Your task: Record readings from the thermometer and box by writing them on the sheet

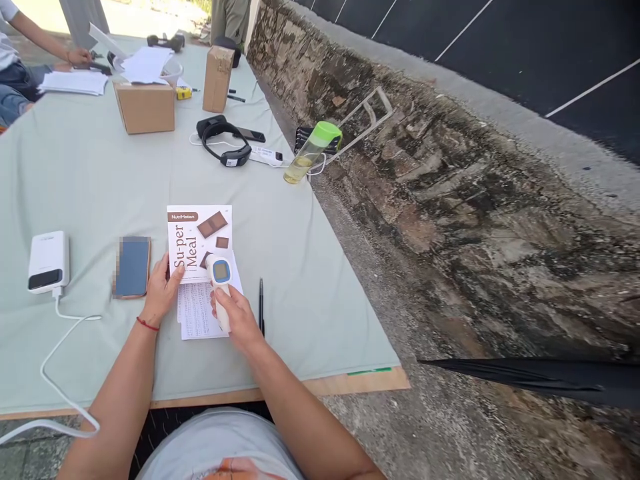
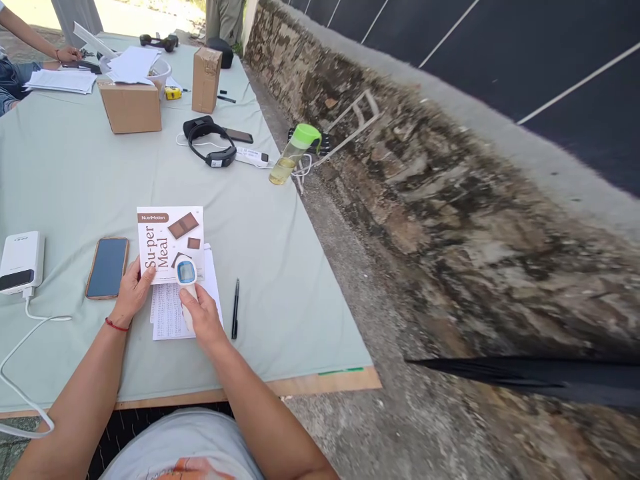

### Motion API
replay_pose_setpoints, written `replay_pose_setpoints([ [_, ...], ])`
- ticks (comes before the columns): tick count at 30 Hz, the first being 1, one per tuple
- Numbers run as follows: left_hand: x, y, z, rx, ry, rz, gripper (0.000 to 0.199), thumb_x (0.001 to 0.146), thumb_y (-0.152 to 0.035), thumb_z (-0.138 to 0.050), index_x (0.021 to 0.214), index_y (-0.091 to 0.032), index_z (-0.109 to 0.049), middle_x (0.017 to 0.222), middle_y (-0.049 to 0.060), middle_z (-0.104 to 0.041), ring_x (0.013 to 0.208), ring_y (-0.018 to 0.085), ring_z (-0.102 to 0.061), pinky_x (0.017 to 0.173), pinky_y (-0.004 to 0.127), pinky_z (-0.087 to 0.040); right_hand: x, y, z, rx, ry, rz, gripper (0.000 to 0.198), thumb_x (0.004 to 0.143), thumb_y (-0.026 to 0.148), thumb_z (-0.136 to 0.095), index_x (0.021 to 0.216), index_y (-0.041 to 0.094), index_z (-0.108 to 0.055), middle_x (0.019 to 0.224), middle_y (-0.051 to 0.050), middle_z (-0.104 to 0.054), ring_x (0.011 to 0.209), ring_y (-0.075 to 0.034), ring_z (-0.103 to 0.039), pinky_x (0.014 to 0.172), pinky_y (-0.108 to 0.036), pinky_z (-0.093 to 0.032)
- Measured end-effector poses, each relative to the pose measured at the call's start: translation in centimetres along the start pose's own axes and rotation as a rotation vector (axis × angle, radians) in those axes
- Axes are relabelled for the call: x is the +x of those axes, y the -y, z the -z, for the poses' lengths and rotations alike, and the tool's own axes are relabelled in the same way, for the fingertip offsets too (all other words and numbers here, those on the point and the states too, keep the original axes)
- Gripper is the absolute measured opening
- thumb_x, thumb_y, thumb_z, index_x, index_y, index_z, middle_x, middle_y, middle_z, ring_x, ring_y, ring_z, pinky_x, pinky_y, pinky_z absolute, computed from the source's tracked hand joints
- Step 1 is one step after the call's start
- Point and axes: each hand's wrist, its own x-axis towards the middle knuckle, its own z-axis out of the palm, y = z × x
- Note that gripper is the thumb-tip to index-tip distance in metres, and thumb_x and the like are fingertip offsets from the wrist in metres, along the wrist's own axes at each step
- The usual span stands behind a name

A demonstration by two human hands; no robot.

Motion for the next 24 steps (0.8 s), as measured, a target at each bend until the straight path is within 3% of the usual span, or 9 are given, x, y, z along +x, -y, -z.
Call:
replay_pose_setpoints([
  [9, 0.02, 0.0, 0.04, 0.018, -0.005, -0.011, 0.053, 0.096, -0.06, -0.045, 0.129, -0.022, -0.06, 0.109, 0.01, -0.069, 0.102, 0.028, -0.061, 0.087, 0.041, -0.047, -0.09, -0.35, -0.42, -0.021, -0.05, 0.013, 0.047, 0.072, 0.066, -0.072, 0.088, 0.021, -0.065, 0.069, 0.001, -0.054, 0.064, -0.015, -0.046, 0.058, -0.028, -0.042],
  [24, 0.06, 0.15, -0.05, -0.037, 0.006, 0.013, 0.056, 0.094, -0.062, -0.049, 0.131, -0.021, -0.059, 0.113, 0.011, -0.068, 0.1, 0.027, -0.061, 0.088, 0.041, -0.048, -0.33, -0.55, -0.96, 0.028, -0.049, -0.017, 0.047, 0.072, 0.063, -0.074, 0.093, 0.022, -0.063, 0.07, 0.003, -0.054, 0.062, -0.014, -0.046, 0.061, -0.029, -0.044],
])
